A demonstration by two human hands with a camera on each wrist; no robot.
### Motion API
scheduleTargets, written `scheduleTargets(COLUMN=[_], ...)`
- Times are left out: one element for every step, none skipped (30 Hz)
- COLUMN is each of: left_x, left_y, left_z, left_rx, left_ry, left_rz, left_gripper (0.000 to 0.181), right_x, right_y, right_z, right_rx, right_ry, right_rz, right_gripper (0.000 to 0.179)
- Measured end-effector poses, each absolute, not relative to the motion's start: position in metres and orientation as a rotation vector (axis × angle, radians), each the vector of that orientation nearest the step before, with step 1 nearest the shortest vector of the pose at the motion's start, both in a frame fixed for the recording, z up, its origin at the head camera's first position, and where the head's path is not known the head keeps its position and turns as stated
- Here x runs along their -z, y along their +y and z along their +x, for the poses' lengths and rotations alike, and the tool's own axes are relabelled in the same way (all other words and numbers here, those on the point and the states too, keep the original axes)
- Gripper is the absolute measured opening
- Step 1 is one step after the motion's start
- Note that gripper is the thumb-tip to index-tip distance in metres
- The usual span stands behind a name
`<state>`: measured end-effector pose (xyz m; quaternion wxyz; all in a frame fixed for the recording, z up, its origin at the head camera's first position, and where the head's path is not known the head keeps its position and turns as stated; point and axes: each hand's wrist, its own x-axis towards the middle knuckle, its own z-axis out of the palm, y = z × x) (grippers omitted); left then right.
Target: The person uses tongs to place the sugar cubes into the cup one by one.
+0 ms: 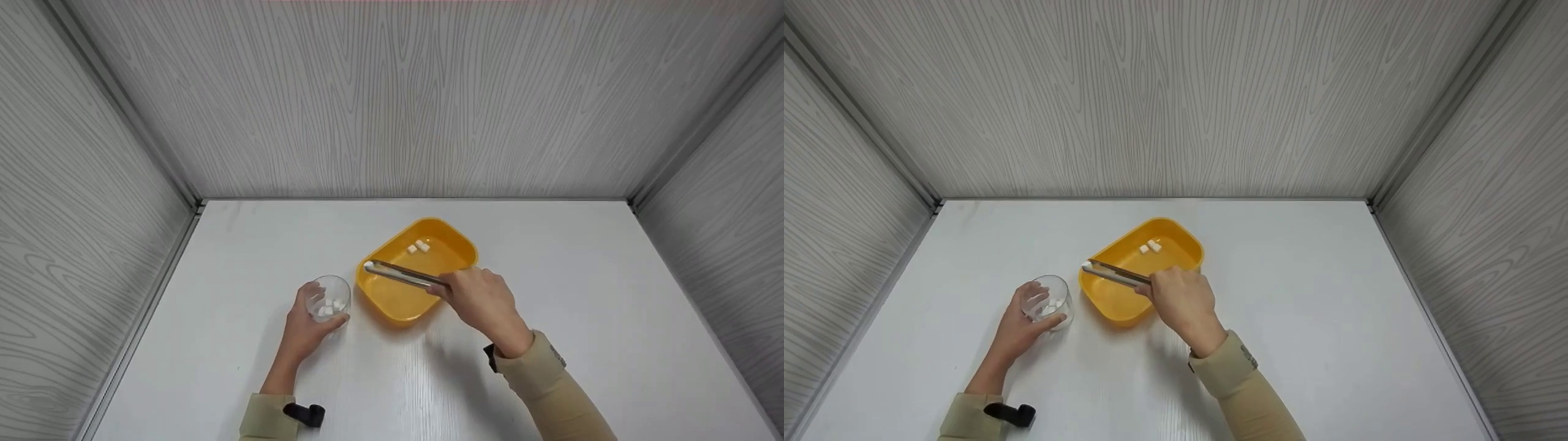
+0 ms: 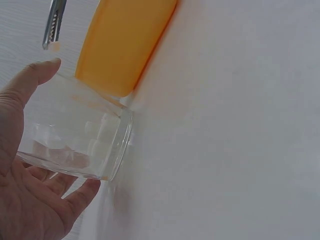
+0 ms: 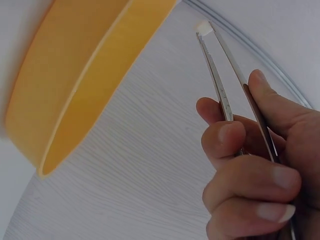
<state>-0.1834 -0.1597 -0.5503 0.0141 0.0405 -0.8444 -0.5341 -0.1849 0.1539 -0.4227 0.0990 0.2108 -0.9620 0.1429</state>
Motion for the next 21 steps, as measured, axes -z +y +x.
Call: scheduleTargets(left_x=[0.550, 0.550, 0.550, 0.550, 0.550, 0.550, 0.550, 0.551, 0.551, 0.551, 0.551, 0.551, 0.551, 0.550, 0.550, 0.550, 0.549, 0.549, 0.549, 0.549, 0.549], left_y=[-0.160, -0.160, -0.160, -0.160, -0.160, -0.160, -0.160, -0.159, -0.159, -0.159, -0.159, -0.159, -0.159, -0.159, -0.160, -0.160, -0.160, -0.160, -0.160, -0.160, -0.160], left_z=[-0.183, -0.183, -0.183, -0.183, -0.183, -0.183, -0.183, -0.183, -0.183, -0.183, -0.183, -0.183, -0.183, -0.183, -0.182, -0.182, -0.182, -0.182, -0.182, -0.182, -0.181], left_rx=[1.665, 1.666, 1.668, 1.672, 1.671, 1.669, 1.666, 1.662, 1.659, 1.658, 1.657, 1.658, 1.661, 1.663, 1.673, 1.685, 1.693, 1.703, 1.711, 1.716, 1.722], left_ry=[-2.629, -2.629, -2.626, -2.623, -2.621, -2.622, -2.623, -2.626, -2.628, -2.630, -2.633, -2.635, -2.635, -2.635, -2.629, -2.621, -2.615, -2.605, -2.597, -2.590, -2.582], left_rz=[0.127, 0.129, 0.129, 0.127, 0.128, 0.128, 0.124, 0.125, 0.123, 0.124, 0.124, 0.125, 0.127, 0.130, 0.126, 0.126, 0.121, 0.117, 0.110, 0.101, 0.093], left_gripper=[0.093, 0.093, 0.093, 0.093, 0.092, 0.092, 0.092, 0.092, 0.092, 0.093, 0.093, 0.093, 0.094, 0.094, 0.094, 0.095, 0.095, 0.096, 0.096, 0.096, 0.096], right_x=[0.422, 0.421, 0.420, 0.420, 0.419, 0.419, 0.419, 0.419, 0.419, 0.420, 0.420, 0.421, 0.421, 0.421, 0.422, 0.423, 0.423, 0.424, 0.425, 0.425, 0.425], right_y=[0.151, 0.149, 0.146, 0.143, 0.141, 0.139, 0.136, 0.134, 0.132, 0.130, 0.128, 0.127, 0.126, 0.124, 0.124, 0.124, 0.124, 0.124, 0.125, 0.126, 0.128], right_z=[-0.184, -0.183, -0.182, -0.181, -0.180, -0.179, -0.178, -0.177, -0.177, -0.176, -0.176, -0.176, -0.175, -0.175, -0.175, -0.175, -0.175, -0.175, -0.175, -0.175, -0.176], right_rx=[-0.424, -0.425, -0.422, -0.417, -0.413, -0.411, -0.407, -0.401, -0.402, -0.403, -0.407, -0.408, -0.408, -0.410, -0.410, -0.410, -0.413, -0.413, -0.414, -0.415, -0.410], right_ry=[-2.845, -2.843, -2.839, -2.840, -2.836, -2.828, -2.820, -2.813, -2.808, -2.804, -2.801, -2.797, -2.794, -2.791, -2.787, -2.782, -2.779, -2.778, -2.779, -2.779, -2.779], right_rz=[0.633, 0.645, 0.658, 0.666, 0.679, 0.694, 0.709, 0.721, 0.730, 0.740, 0.752, 0.766, 0.778, 0.788, 0.797, 0.804, 0.807, 0.805, 0.795, 0.785, 0.772], right_gripper=[0.022, 0.023, 0.024, 0.026, 0.028, 0.028, 0.028, 0.029, 0.028, 0.027, 0.027, 0.027, 0.027, 0.028, 0.029, 0.030, 0.030, 0.031, 0.032, 0.032, 0.033])
